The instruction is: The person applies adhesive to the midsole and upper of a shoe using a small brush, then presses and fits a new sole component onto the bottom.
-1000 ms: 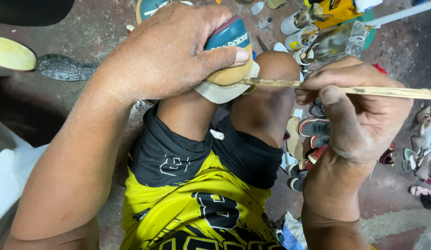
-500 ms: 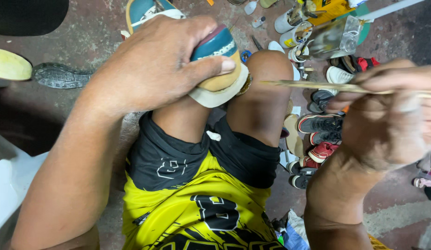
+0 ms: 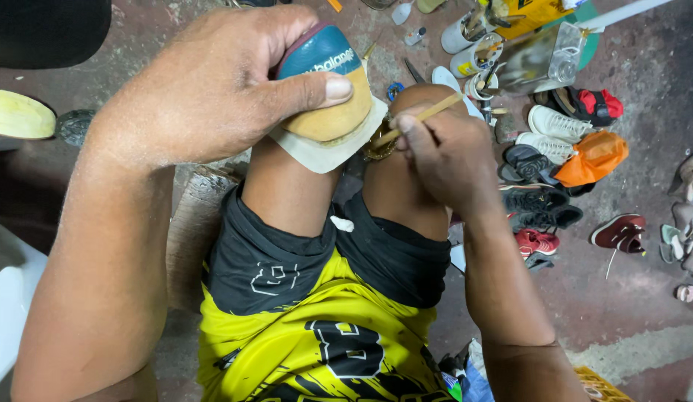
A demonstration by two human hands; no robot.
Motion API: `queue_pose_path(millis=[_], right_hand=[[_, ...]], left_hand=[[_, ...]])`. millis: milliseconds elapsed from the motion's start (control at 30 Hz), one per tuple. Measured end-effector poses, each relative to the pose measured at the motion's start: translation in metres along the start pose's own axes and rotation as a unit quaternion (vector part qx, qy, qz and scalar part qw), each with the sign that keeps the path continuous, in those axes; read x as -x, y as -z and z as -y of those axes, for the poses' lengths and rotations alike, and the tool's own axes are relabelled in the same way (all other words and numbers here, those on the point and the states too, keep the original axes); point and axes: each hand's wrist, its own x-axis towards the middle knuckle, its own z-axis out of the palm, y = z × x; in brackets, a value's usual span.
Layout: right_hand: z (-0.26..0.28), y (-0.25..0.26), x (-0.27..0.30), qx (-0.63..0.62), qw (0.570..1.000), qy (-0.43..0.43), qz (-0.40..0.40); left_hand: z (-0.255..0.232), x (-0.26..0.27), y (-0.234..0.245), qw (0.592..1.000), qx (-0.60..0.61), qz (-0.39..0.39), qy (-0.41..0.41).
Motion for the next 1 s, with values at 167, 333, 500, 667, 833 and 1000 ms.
queue_pose_path(millis=[167, 333, 500, 667, 833, 1000], right_hand=[[-0.029, 0.047, 0.008, -0.348, 0.937, -0.028, -0.015], [-0.025, 0.086, 0.027, -0.580, 0.808, 0.045, -0.087], [-0.004, 0.084, 0.018, -0.502, 0.848, 0.142, -0.099], [0.022, 0.065, 0.011, -0.412, 0.898, 0.133, -0.078], [0.031, 0.051, 0.006, -0.369, 0.917, 0.135, -0.060], [0.025, 0.054, 0.001, -0.365, 0.920, 0.135, -0.048]], left_hand=[[0.005, -0.002, 0.002, 1.000, 0.019, 0.018, 0.015], [0.008, -0.002, 0.003, 0.999, 0.013, 0.030, 0.037], [0.010, -0.004, 0.002, 0.999, 0.001, 0.035, 0.027], [0.010, -0.004, -0.002, 1.000, -0.012, 0.022, 0.009], [0.008, -0.001, -0.004, 0.999, -0.029, 0.020, 0.006], [0.008, 0.000, -0.005, 0.999, -0.034, 0.017, 0.006]])
